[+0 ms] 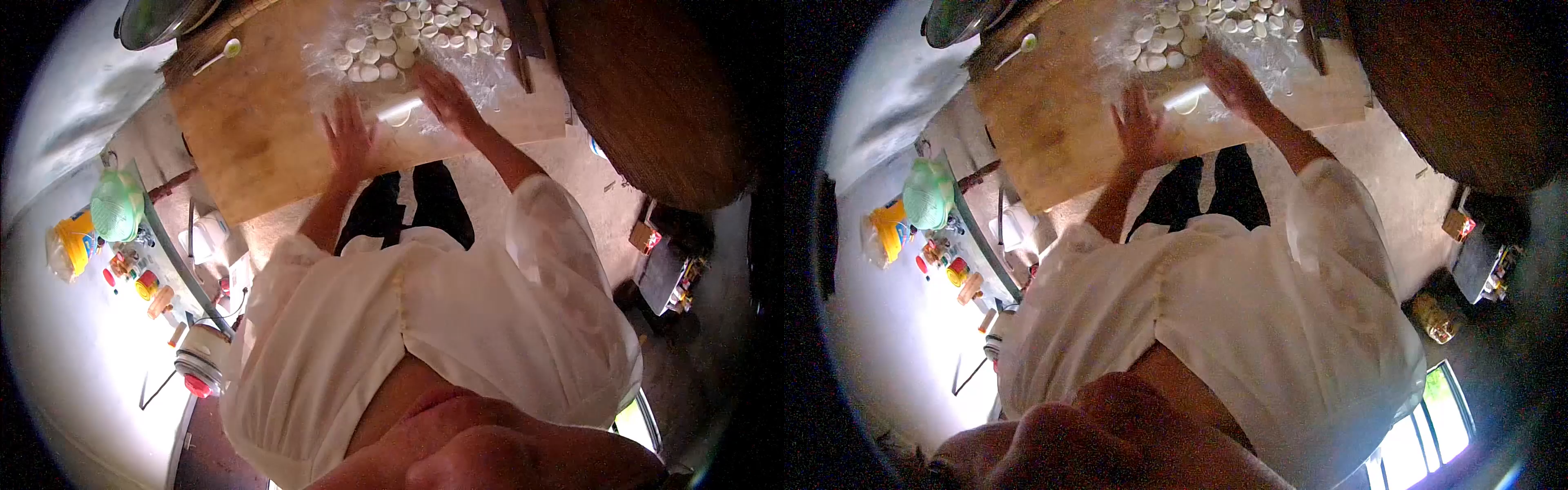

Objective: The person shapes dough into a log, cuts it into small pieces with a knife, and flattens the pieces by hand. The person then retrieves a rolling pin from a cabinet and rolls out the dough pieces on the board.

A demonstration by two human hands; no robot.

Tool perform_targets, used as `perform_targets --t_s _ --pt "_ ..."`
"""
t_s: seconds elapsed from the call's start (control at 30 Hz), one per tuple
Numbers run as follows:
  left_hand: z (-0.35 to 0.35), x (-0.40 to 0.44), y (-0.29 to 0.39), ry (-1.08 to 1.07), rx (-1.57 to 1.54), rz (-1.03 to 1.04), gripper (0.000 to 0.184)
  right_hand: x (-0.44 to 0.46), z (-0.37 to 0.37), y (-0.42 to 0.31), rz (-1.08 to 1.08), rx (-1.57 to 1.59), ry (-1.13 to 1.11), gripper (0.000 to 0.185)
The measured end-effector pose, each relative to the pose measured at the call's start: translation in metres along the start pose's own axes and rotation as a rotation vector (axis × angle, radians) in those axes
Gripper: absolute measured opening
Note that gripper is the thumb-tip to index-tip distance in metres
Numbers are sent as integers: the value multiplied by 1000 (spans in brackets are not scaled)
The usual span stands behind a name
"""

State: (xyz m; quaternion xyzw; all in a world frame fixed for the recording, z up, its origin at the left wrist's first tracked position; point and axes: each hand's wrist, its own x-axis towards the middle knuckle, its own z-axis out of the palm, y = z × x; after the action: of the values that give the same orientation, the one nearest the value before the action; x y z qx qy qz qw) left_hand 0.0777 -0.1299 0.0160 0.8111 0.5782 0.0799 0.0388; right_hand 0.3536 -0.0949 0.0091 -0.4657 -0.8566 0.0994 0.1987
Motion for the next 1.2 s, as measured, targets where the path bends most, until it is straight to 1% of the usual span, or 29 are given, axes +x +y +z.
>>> perform_targets --t_s 0.03,0.07,0.1,0.13,0.17,0.2,0.23,0.27,0.3,0.37,0.4,0.47,0.5,0.57,0.6,0.63,0.67,0.7,0.73,0.77,0.8,0.83,0.87,0.9,0.93,0.97,1.0,1.13,1.2 --pt "1 -23 11 6 1 1 87 -21 -3 -4 18 23 -46 53" --pt "1 -48 22 -18 -76 6 90 -37 -4 -10 -12 23 0 52" --pt "-6 -58 31 -47 -155 10 92 -32 -6 -8 -18 23 -2 52" --pt "-9 -63 33 -108 -119 13 95 -29 -5 -9 10 8 -58 52" --pt "-7 -58 29 -116 -122 4 95 -25 -3 -12 38 -3 -115 52" --pt "-3 -44 20 -81 -114 -70 94 2 -2 -10 2 86 36 54" --pt "1 -25 10 -40 -103 -145 93 26 0 -3 -10 89 32 54" --pt "-5 -5 -2 -57 -110 -195 88 45 2 3 -48 62 13 54" --pt "2 -3 -5 -61 -108 -203 88 52 7 8 -79 37 -8 54" --pt "12 0 -9 12 -24 -148 84 36 10 14 -83 45 -30 54" --pt "9 -14 2 15 -22 -152 84 10 8 14 -85 10 -90 54" --pt "-5 -51 37 -230 95 -87 82 -15 2 15 -101 -44 -184 54" --pt "-7 -53 41 -226 93 -103 82 -17 0 17 -113 -63 -218 54" --pt "-11 -65 49 -197 -41 -137 81 -25 2 14 -113 -12 -195 54" --pt "10 -57 38 -89 7 -164 80 -1 -1 13 -154 58 -72 56" --pt "11 -31 27 -78 11 -181 80 28 -1 16 -174 59 -72 56" --pt "0 -4 16 0 -32 -267 78 52 1 17 -177 69 -36 57" --pt "-5 1 13 65 -75 -349 77 60 8 19 -170 87 -5 58" --pt "-3 -6 17 57 -73 -357 77 65 10 24 -220 22 -43 61" --pt "-1 -9 22 33 -54 -369 74 54 6 24 -227 26 -46 61" --pt "1 -9 26 14 -33 -375 72 38 -5 21 -276 -57 -86 61" --pt "1 -22 37 21 -30 -374 72 25 -13 25 -322 -144 -124 61" --pt "-5 -46 56 -34 -37 -334 70 -4 13 41 -338 -158 -148 62" --pt "-9 -60 68 -91 -46 -296 67 -6 0 36 -343 -162 -147 62" --pt "-11 -65 72 -92 -50 -300 67 -14 -21 23 -308 -108 -177 62" --pt "-13 -70 75 -77 -57 -271 65 -19 -35 15 -275 -51 -208 62" --pt "-14 -76 75 -63 -60 -243 62 -17 -32 18 -265 4 -178 64" --pt "-4 -73 63 -61 -87 -229 57 -13 -24 27 -328 -40 -139 66" --pt "-1 -75 63 -39 -131 -149 52 -19 -24 32 -316 -2 -172 61"
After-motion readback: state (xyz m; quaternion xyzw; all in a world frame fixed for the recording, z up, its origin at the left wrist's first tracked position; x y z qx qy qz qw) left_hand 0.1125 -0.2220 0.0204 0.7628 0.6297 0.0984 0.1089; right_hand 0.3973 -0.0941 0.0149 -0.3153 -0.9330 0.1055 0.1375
